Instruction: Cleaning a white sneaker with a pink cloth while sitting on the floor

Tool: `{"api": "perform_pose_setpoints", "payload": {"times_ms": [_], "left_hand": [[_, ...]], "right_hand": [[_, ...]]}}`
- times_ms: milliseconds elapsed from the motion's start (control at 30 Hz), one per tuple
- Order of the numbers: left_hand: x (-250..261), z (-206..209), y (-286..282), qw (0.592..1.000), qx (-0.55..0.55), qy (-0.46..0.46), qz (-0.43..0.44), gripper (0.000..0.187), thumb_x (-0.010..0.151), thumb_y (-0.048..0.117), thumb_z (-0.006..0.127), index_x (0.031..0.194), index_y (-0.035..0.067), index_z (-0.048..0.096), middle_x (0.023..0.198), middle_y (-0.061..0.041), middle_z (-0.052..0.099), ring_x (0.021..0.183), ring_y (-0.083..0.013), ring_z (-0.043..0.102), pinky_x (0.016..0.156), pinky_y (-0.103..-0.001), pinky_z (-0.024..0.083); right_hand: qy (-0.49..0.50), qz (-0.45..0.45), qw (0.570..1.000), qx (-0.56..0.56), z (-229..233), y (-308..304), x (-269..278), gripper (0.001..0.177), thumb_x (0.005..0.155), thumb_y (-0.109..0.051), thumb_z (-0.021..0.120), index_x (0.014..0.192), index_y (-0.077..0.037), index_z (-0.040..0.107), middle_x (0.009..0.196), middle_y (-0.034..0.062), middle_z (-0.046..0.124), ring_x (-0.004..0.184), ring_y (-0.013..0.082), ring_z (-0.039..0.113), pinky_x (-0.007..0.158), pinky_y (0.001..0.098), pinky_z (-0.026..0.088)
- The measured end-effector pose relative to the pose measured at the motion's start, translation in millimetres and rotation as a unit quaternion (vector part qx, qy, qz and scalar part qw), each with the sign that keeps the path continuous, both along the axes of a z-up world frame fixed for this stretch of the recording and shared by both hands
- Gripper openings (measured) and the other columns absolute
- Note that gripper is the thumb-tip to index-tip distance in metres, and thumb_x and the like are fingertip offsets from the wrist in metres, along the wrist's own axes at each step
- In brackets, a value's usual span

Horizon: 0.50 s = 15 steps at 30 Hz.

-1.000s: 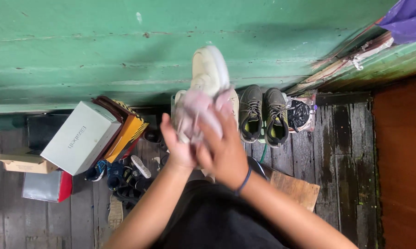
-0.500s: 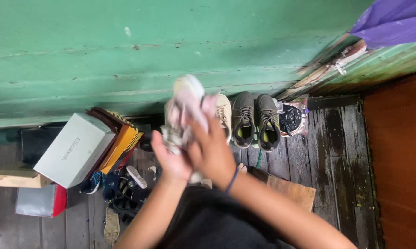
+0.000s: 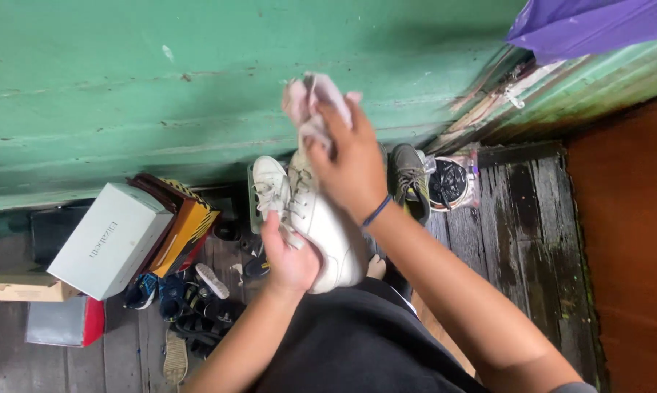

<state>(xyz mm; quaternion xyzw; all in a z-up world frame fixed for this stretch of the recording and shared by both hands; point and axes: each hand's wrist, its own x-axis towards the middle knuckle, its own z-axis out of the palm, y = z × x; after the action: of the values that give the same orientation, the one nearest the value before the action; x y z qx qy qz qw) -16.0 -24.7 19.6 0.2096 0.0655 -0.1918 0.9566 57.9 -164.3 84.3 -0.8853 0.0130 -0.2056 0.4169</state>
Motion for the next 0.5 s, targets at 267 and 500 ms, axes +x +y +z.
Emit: {"api": "perform_pose_setpoints", "payload": {"times_ms": [267,500], "left_hand": [[37,-15,44,0.999,0.016,-0.005,0.045,0.074,0.104,0.057,0.040,0.155,0.003,0.044,0.148,-0.014,0.054,0.136,-0.0314,0.050,0.117,-0.047,0.039],[32,26,0,0.995,0.058,-0.064,0.054,0.061,0.104,0.043,0.045,0.152,0.007,0.042,0.150,-0.010,0.054,0.143,-0.0272,0.049,0.125,-0.048,0.036]], "right_hand": [[0.008,0.182,0.983,-0.023,-9,34,-109,0.055,0.087,-0.023,0.068,0.139,-0.008,0.058,0.150,0.0335,0.045,0.137,0.0559,0.048,0.115,0.0568,0.042],[-0.051,0.114,0.990,-0.063,-1,3,-16,0.062,0.089,-0.026,0.071,0.146,-0.009,0.055,0.149,0.0369,0.042,0.133,0.0564,0.050,0.111,0.0578,0.046]]}}
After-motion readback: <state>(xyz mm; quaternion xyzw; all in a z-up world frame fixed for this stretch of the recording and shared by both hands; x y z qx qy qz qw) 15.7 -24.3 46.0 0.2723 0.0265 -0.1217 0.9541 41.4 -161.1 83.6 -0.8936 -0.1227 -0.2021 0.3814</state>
